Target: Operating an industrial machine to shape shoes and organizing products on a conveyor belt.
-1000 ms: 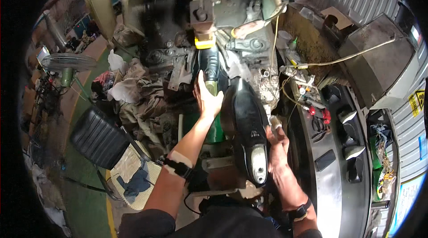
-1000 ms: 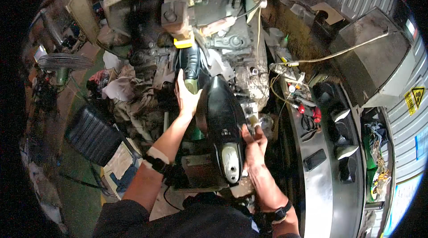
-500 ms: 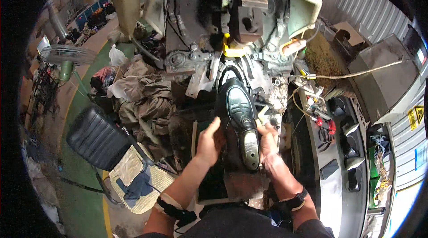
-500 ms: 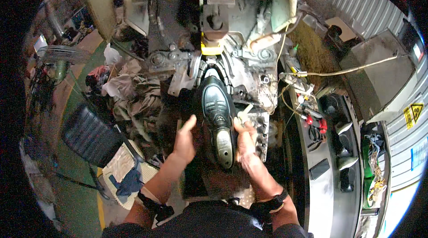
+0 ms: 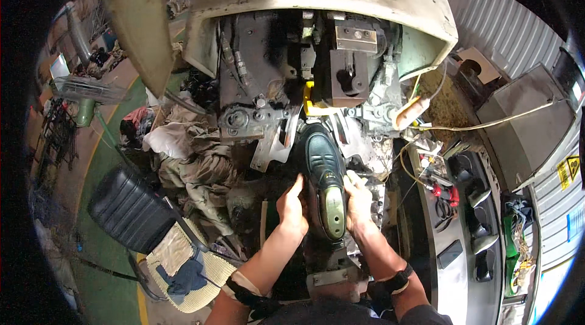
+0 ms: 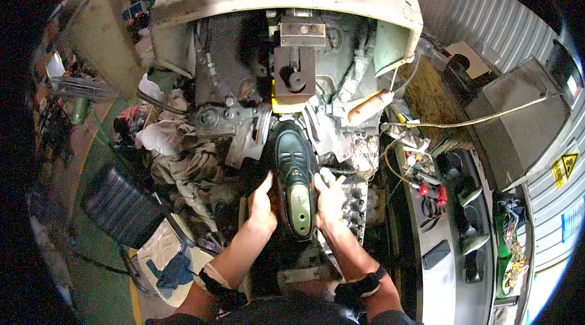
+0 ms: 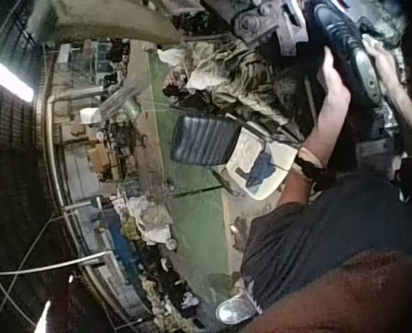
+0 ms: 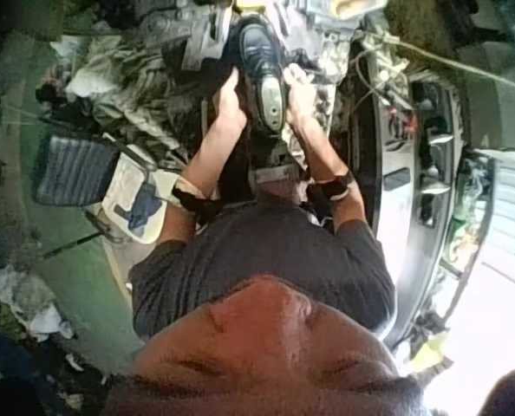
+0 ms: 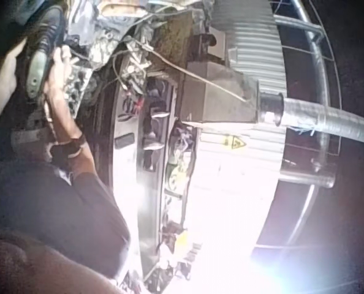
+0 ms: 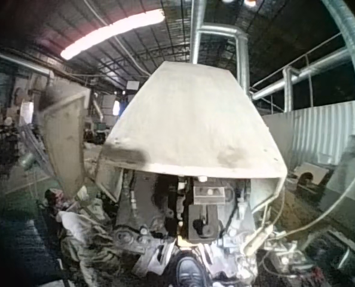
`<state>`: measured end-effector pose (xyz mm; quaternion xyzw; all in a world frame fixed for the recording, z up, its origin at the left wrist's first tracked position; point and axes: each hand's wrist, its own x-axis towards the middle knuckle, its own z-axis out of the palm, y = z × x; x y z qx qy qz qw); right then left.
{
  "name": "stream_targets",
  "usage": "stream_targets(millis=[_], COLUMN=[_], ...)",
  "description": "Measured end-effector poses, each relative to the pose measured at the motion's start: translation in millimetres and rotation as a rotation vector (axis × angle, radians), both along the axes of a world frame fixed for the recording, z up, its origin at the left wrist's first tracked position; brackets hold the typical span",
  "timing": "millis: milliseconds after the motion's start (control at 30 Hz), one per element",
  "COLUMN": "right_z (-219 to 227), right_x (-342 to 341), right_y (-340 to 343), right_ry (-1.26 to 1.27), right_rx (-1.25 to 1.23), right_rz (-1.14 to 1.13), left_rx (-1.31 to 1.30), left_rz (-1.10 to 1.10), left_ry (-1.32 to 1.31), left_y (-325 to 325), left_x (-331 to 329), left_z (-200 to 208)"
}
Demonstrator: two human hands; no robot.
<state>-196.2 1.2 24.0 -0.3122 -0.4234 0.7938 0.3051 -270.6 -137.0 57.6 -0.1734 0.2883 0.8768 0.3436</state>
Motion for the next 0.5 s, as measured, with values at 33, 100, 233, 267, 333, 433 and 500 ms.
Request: stream_targets(millis=[33, 100, 233, 267, 333, 433, 500], right_z=[1, -1, 2, 6, 15, 5, -3], right_x=[-3, -9, -11, -11, -11, -12, -16], right_y=[1, 2, 2, 1, -1, -3, -2], right_ry=[0.009, 0.003, 0.016, 0.011, 0.064, 0.127, 0.117], right_rx=[-0.012, -0.016, -0.080, -0.086, -0.209, -0.246, -0.219], right_rz=[0.016, -0.002, 0.005, 0.009, 0.066, 0.049, 0.040], left_rx=[0.033, 0.020, 0.022, 0.039, 0.038, -0.077, -0.206], left_rz=[0.011, 0.019, 0.023, 0.031, 0.062, 0.163, 0.242], left_ry=[-0.009, -0.016, -0.047, -0.063, -0.068, 0.000, 0.114], left_y=[2, 4, 7, 7, 8, 13, 15], left_x=[-3, -6, -8, -9, -9, -8, -9], left_z=[-2, -4, 1, 0, -6, -15, -26])
